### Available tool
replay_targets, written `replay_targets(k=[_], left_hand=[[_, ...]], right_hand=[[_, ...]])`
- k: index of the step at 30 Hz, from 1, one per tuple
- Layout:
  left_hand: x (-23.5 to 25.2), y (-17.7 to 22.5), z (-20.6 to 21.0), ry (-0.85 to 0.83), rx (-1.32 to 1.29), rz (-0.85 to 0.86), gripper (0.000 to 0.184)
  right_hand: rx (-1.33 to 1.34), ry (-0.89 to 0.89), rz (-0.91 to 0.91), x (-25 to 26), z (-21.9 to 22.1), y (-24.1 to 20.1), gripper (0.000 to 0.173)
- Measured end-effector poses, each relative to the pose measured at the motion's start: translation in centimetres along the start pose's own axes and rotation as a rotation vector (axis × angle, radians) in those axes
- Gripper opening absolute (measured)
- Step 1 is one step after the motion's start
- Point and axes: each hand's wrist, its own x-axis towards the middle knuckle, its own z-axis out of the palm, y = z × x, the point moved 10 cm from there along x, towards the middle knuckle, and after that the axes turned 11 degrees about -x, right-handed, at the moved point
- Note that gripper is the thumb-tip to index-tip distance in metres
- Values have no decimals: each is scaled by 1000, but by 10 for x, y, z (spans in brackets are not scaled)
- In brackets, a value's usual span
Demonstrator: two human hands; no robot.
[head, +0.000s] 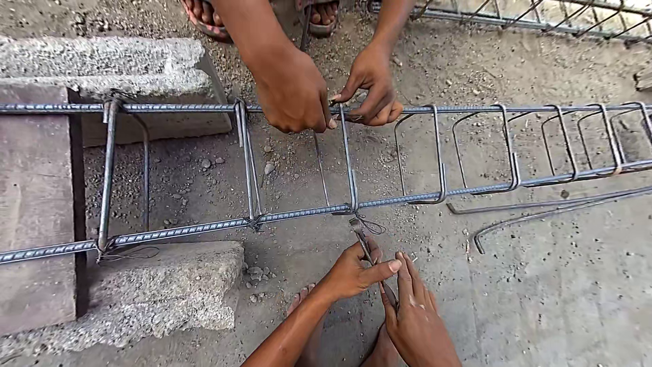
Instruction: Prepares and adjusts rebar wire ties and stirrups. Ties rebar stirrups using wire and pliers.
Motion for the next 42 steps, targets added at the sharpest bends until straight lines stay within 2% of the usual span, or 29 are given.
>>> replay_targets(k=[2,5,7,9,11,13,15,17,19,21,22,23,26,27,28,30,31,33,36,37,38,40,41,42], left_hand=[[-10,-8,-1,17,0,27,24],[-33,4,8,-38,55,130,30],[-51,27,23,-107,184,167,34],[-61,54,34,-136,433,170,43],[-66,89,27,-64,799,190,59],[-71,141,12,102,1023,348,61],[-79,188,-2,267,955,567,53],[-77,207,-12,373,883,676,43],[-58,205,-25,466,1021,642,38],[-34,187,-38,500,1240,447,41],[-25,181,-41,507,1341,403,42],[-19,178,-41,520,1415,394,43],[-18,169,-39,521,1499,329,42],[-17,170,-38,523,1512,313,42],[-16,170,-38,522,1523,293,41],[-14,168,-39,510,1537,267,41],[-13,168,-39,500,1551,281,40],[-12,170,-40,481,1579,323,37],[-16,166,-38,438,1563,267,38],[-16,168,-39,430,1548,248,38],[-17,168,-39,422,1525,220,40],[-16,170,-41,412,1478,178,42],[-16,171,-42,408,1463,167,42],[-16,173,-43,405,1451,164,42]], right_hand=[[74,-81,-13,-9,10,0,67],[382,-181,-38,-23,44,-3,56],[611,-75,-80,-23,52,-12,43],[790,21,-154,-12,46,-22,42],[826,130,-162,8,33,-29,36],[890,276,-135,25,20,-30,28],[942,442,-193,33,-5,-35,27],[875,534,-254,35,-18,-39,31],[736,445,-89,50,2,-34,36],[681,216,134,59,32,-29,39],[742,205,163,60,34,-29,38],[830,267,133,60,28,-31,36],[1027,493,-103,44,4,-40,34],[1045,482,-102,44,8,-44,34],[1053,385,-12,44,23,-49,35],[1141,63,251,41,65,-58,41],[1220,3,305,36,74,-65,43],[1347,74,256,26,65,-76,44],[1510,249,176,11,44,-78,44],[1550,233,206,11,47,-81,44],[1557,130,266,8,57,-87,45],[1524,-224,367,4,84,-102,44],[1555,-295,395,0,91,-103,42],[1597,-266,398,0,90,-99,41]])
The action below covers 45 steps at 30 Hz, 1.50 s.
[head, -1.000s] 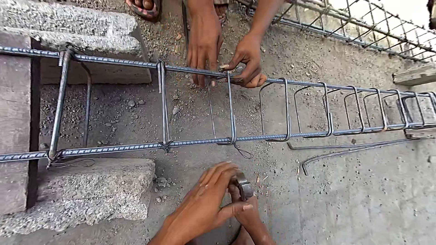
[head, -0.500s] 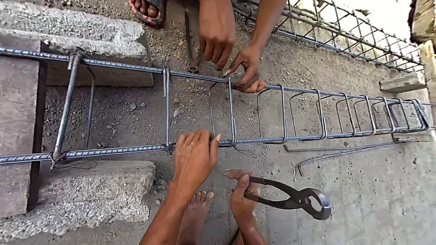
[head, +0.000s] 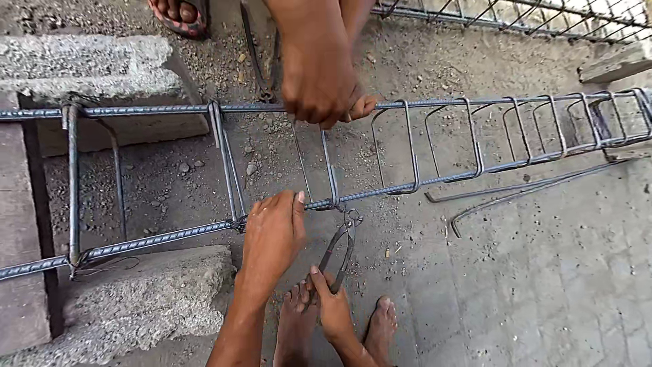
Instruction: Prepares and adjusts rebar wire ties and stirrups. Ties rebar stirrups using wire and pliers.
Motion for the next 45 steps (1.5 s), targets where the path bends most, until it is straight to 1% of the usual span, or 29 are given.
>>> replay_targets(k=[3,4,5,8,9,11,13,14,15,18,19,21,24,26,27,28,29,30,31,34,35,36,37,38,39,40,43,44,45], left_hand=[[-4,-2,-4,9,-22,-10,42],[-3,-2,-6,16,-21,-11,41],[-3,-2,-7,21,-21,-18,41],[-1,-5,-9,22,-46,-70,38],[-1,-7,-10,23,-75,-91,36],[-2,-10,-12,22,-129,-116,36],[-5,-12,-14,41,-161,-126,37],[-5,-12,-15,57,-161,-120,36],[-4,-10,-15,72,-153,-112,36],[-3,-10,-15,82,-138,-124,36],[-4,-11,-15,78,-148,-126,36],[-3,-13,-16,58,-174,-118,37],[-4,-14,-18,64,-200,-103,37],[-4,-14,-17,59,-204,-112,37],[-4,-15,-16,51,-214,-122,37],[-3,-17,-16,43,-237,-133,37],[-3,-18,-17,32,-260,-144,36],[-2,-19,-17,24,-280,-150,35],[-1,-19,-18,22,-297,-145,34],[-1,-19,-20,15,-318,-138,33],[-3,-19,-20,15,-312,-147,33],[-3,-20,-20,15,-306,-154,33],[-3,-20,-20,15,-297,-159,34],[-2,-21,-19,9,-290,-165,34],[-2,-21,-18,4,-285,-167,35],[-1,-21,-18,3,-280,-164,36],[-3,-20,-19,-3,-272,-158,36],[-4,-20,-19,1,-267,-161,36],[-3,-19,-20,7,-260,-162,36]], right_hand=[[176,144,-222,-4,-22,-21,44],[240,156,-244,-3,-20,-25,46],[275,120,-203,-3,-12,-25,46],[181,-178,90,-4,26,-5,41],[164,-193,116,-3,24,-1,39],[235,-75,53,2,3,-4,38],[423,74,-14,2,-13,-11,44],[508,106,-27,2,-11,-15,47],[550,85,-16,0,-2,-18,48],[462,-231,105,-15,48,-21,41],[450,-244,118,-17,54,-18,40],[429,-108,16,-11,41,-13,39],[368,145,-274,-1,11,-24,38],[226,228,-422,3,10,-35,38],[122,236,-427,8,15,-36,36],[13,205,-355,14,24,-34,33],[-66,141,-237,21,33,-29,33],[-101,109,-175,25,37,-29,33],[-103,140,-209,26,33,-35,33],[-58,366,-594,19,3,-71,31],[-74,414,-643,19,-5,-76,30],[-115,424,-603,25,-8,-76,30],[-171,383,-468,35,-6,-68,31],[-206,296,-306,45,-1,-57,33],[-199,243,-232,48,1,-51,34],[-160,239,-256,47,0,-53,34],[20,336,-553,36,-13,-69,31],[36,341,-578,36,-13,-67,32],[6,313,-534,42,-8,-63,32]])
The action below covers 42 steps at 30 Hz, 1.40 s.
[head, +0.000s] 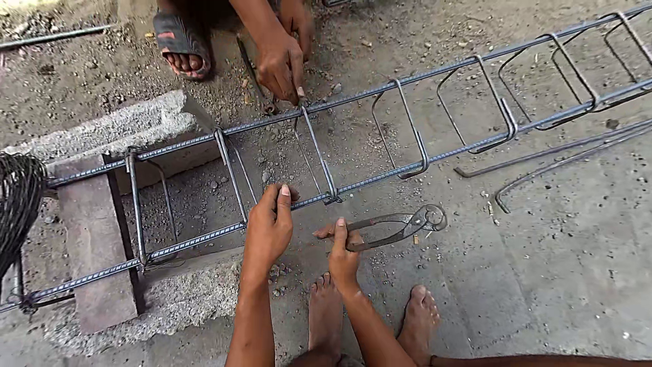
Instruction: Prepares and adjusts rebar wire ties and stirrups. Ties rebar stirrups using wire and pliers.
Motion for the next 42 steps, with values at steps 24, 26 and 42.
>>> replay_targets(k=[24,26,42], left_hand=[[-80,32,-186,443,60,105,44],[-93,4,-257,593,310,-15,61],[-62,-134,-443,496,616,-543,103]], right_hand=[[-531,-878,-317,70,-5,-70,25],[-862,-1010,-353,54,4,-40,41],[-1733,-1557,-284,42,-76,55,64]])
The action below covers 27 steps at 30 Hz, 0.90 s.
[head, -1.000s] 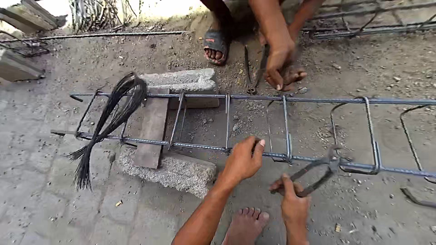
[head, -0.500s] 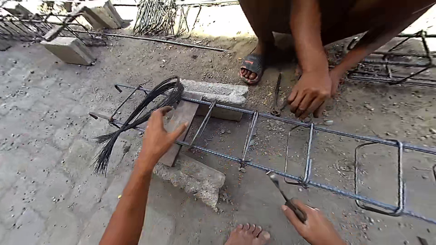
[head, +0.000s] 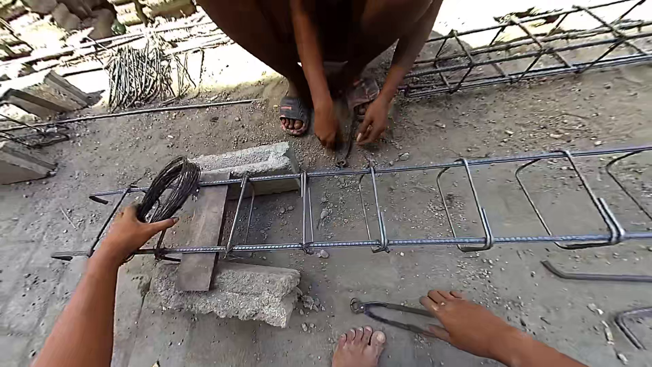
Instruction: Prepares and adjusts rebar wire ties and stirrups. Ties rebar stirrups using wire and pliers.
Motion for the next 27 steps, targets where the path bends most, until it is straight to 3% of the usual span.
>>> replay_targets(k=[4,8,11,13,16,19,23,27], left_hand=[[-14,22,-38,134,-62,102,99],[-101,107,-75,216,48,312,110],[-180,183,-46,186,161,580,116],[-225,225,-11,137,192,773,113],[-268,266,40,63,168,971,105],[-287,286,76,-19,132,1027,105],[-307,299,101,-31,133,1103,107],[-319,306,115,-37,158,1157,105]], right_hand=[[7,57,-45,-59,-47,5,56],[267,662,-150,-130,-123,7,44],[369,1082,-120,-170,-170,10,44],[429,1188,-116,-183,-190,6,42],[461,1201,-99,-188,-206,1,42],[444,1115,-42,-181,-208,2,46],[370,1063,45,-171,-200,5,46],[360,949,82,-158,-192,10,35]])
